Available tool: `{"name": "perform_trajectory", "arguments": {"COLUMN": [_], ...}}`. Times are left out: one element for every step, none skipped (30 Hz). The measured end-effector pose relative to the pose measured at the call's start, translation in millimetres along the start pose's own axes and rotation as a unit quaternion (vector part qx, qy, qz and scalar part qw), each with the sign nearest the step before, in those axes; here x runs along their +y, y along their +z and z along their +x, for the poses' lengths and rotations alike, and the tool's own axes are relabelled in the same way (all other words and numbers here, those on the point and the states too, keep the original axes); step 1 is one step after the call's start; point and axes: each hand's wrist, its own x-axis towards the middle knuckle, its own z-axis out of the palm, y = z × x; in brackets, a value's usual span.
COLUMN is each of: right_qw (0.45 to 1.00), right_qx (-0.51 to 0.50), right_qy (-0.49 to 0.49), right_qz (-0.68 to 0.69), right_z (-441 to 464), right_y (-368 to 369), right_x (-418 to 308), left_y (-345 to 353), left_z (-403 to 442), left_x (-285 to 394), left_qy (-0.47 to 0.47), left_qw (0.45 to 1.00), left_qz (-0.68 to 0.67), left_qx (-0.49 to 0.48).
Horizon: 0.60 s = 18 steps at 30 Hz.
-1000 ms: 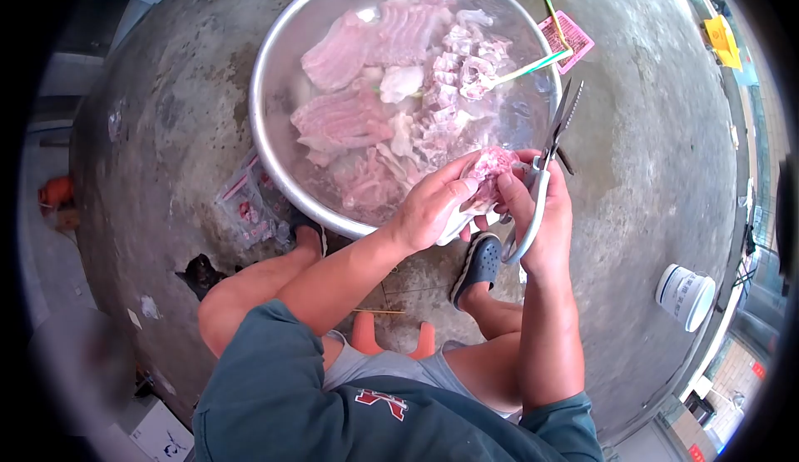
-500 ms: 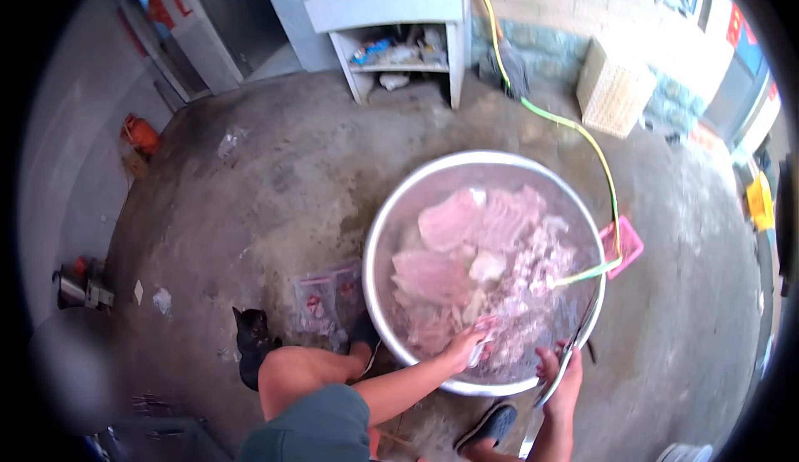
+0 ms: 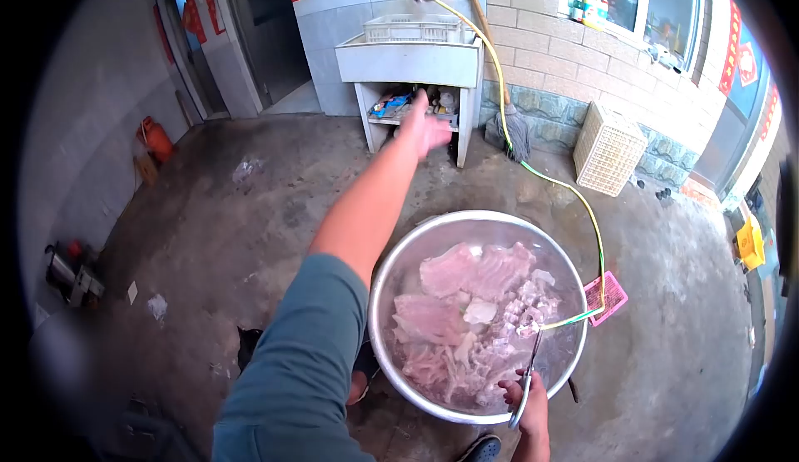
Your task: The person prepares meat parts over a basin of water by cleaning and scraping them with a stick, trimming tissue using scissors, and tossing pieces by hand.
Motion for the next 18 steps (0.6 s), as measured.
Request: {"name": "perform_trajectory", "arguments": {"right_qw": [1.0, 1.0, 1.0, 0.999, 0.999, 1.0, 1.0, 0.999, 0.999, 0.999, 0.999, 0.999, 0.999, 0.999, 0.999, 0.998, 0.999, 1.0], "right_qx": [0.0, -0.001, -0.006, -0.011, -0.019, -0.018, -0.022, -0.025, -0.027, -0.033, -0.029, -0.027, -0.025, -0.028, -0.032, -0.034, -0.032, -0.019], "right_qy": [-0.005, -0.012, -0.016, -0.016, -0.014, -0.002, -0.001, 0.002, -0.002, -0.003, -0.002, -0.001, -0.006, -0.013, -0.015, -0.047, 0.003, 0.015], "right_qz": [0.008, 0.016, 0.024, 0.029, 0.035, 0.006, -0.009, -0.024, -0.038, -0.039, -0.033, -0.029, -0.022, -0.007, -0.005, -0.037, -0.008, -0.002], "right_z": [1, 1, -1, -4, -6, -9, -11, -14, -14, -15, -19, -23, -21, -18, -17, -16, -18, -23], "right_y": [-1, 0, 1, 2, 3, 3, 2, -1, -3, -4, -6, -5, -3, -7, -11, -17, -18, -14], "right_x": [-4, -4, -6, -8, -9, -10, -9, -9, -8, -6, -8, -12, -13, -5, -3, 7, 2, -9], "left_y": [-26, -49, -82, -100, -121, -139, -156, -182, -202, -204, -205, -217, -231, -248, -259, -269, -281, -277], "left_z": [0, -9, -15, -37, -64, -88, -113, -128, -138, -157, -181, -197, -200, -207, -216, -231, -238, -247], "left_x": [-41, -83, -134, -179, -216, -249, -282, -321, -348, -355, -364, -381, -394, -408, -414, -421, -428, -413], "left_qy": [-0.036, -0.095, -0.148, -0.154, -0.142, -0.133, -0.125, -0.151, -0.171, -0.186, -0.207, -0.185, -0.153, -0.126, -0.039, 0.032, 0.014, -0.09], "left_qw": [0.997, 0.989, 0.983, 0.977, 0.959, 0.956, 0.951, 0.944, 0.936, 0.936, 0.935, 0.91, 0.877, 0.836, 0.816, 0.791, 0.797, 0.771], "left_qz": [0.069, 0.112, 0.109, 0.139, 0.244, 0.263, 0.283, 0.294, 0.305, 0.298, 0.288, 0.372, 0.455, 0.534, 0.577, 0.61, 0.604, 0.631], "left_qx": [-0.006, 0.03, -0.006, 0.038, 0.021, 0.011, -0.001, -0.015, -0.032, -0.014, 0.006, -0.001, -0.009, -0.019, -0.025, -0.037, -0.012, -0.002]}}
